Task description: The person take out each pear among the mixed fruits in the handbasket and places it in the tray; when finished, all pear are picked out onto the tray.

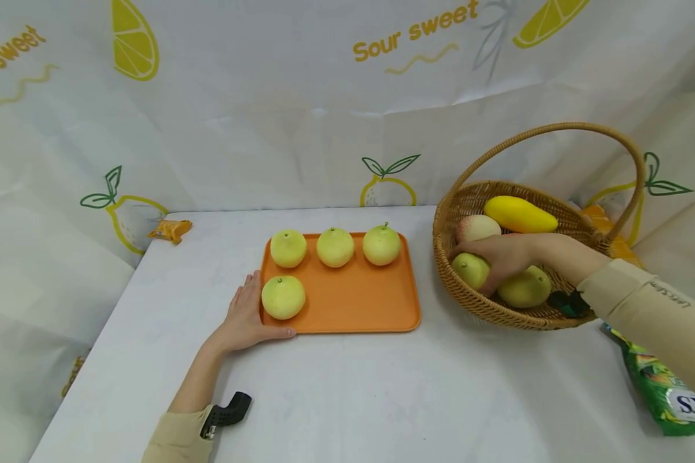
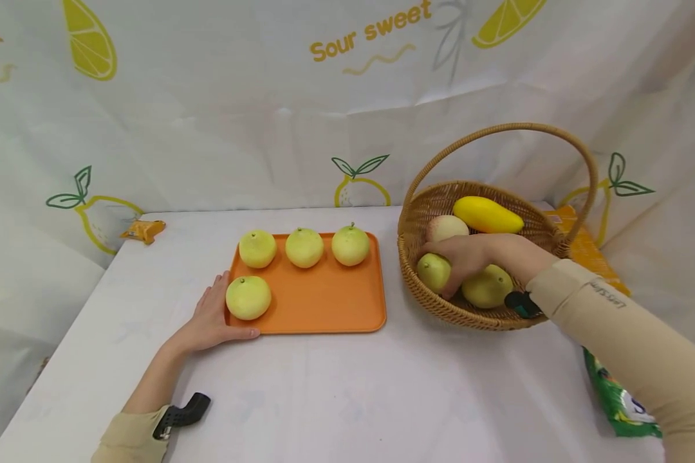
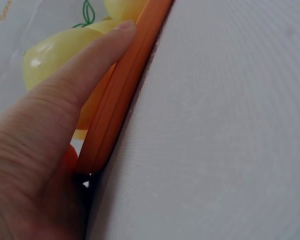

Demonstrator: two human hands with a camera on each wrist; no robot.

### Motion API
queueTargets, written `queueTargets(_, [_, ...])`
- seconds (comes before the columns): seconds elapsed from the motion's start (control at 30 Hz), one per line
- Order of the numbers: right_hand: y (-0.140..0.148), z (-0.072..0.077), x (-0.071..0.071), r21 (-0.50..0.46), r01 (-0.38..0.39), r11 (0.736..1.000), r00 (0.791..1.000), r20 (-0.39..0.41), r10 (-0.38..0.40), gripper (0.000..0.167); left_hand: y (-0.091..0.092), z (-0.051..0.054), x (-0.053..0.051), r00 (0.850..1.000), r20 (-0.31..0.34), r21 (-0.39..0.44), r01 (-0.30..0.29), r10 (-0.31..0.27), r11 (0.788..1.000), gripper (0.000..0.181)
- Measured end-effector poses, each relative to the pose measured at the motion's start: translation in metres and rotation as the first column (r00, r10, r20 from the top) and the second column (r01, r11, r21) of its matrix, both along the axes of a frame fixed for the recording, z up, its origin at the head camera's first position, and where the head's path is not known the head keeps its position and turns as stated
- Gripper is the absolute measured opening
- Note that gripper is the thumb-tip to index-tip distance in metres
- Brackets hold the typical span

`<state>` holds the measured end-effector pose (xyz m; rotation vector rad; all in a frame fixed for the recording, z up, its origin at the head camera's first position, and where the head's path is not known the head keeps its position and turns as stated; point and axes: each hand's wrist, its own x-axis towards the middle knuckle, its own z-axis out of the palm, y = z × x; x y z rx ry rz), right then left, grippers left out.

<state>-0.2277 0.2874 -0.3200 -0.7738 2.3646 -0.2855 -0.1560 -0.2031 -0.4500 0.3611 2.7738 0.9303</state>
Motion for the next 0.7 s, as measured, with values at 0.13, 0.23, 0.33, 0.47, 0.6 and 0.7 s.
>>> queueTargets(0.13, [0.001, 0.005, 0.000, -0.021, 0.021, 1.000, 1.000, -0.005, -0.021, 0.077, 0.000, -0.001, -0.001, 1.000, 0.002, 0.003, -0.001, 0.001, 1.000, 0.141])
queueTargets(0.23, [0.001, 0.012, 0.000, -0.068, 0.035, 0.997, 0.998, -0.041, -0.038, 0.078, 0.000, -0.001, -0.001, 1.000, -0.001, -0.002, -0.005, 0.005, 1.000, 0.140])
queueTargets(0.33, [0.003, 0.019, 0.002, -0.137, 0.038, 0.990, 0.995, -0.082, -0.050, 0.078, 0.000, -0.002, -0.001, 1.000, -0.005, -0.004, -0.006, 0.006, 1.000, 0.140])
queueTargets(0.47, [0.006, 0.027, 0.010, -0.212, 0.085, 0.974, 0.989, -0.103, -0.109, 0.079, 0.000, -0.001, -0.001, 1.000, -0.005, -0.001, -0.001, 0.001, 1.000, 0.140])
queueTargets(0.6, [0.006, 0.033, 0.020, -0.253, 0.139, 0.957, 0.975, -0.134, -0.177, 0.080, 0.001, 0.000, -0.001, 1.000, -0.008, -0.004, 0.002, -0.002, 1.000, 0.139])
queueTargets(0.7, [0.006, 0.035, 0.027, -0.285, 0.182, 0.941, 0.963, -0.143, -0.230, 0.080, 0.001, 0.000, -0.001, 1.000, -0.012, -0.005, 0.004, -0.004, 1.000, 0.139])
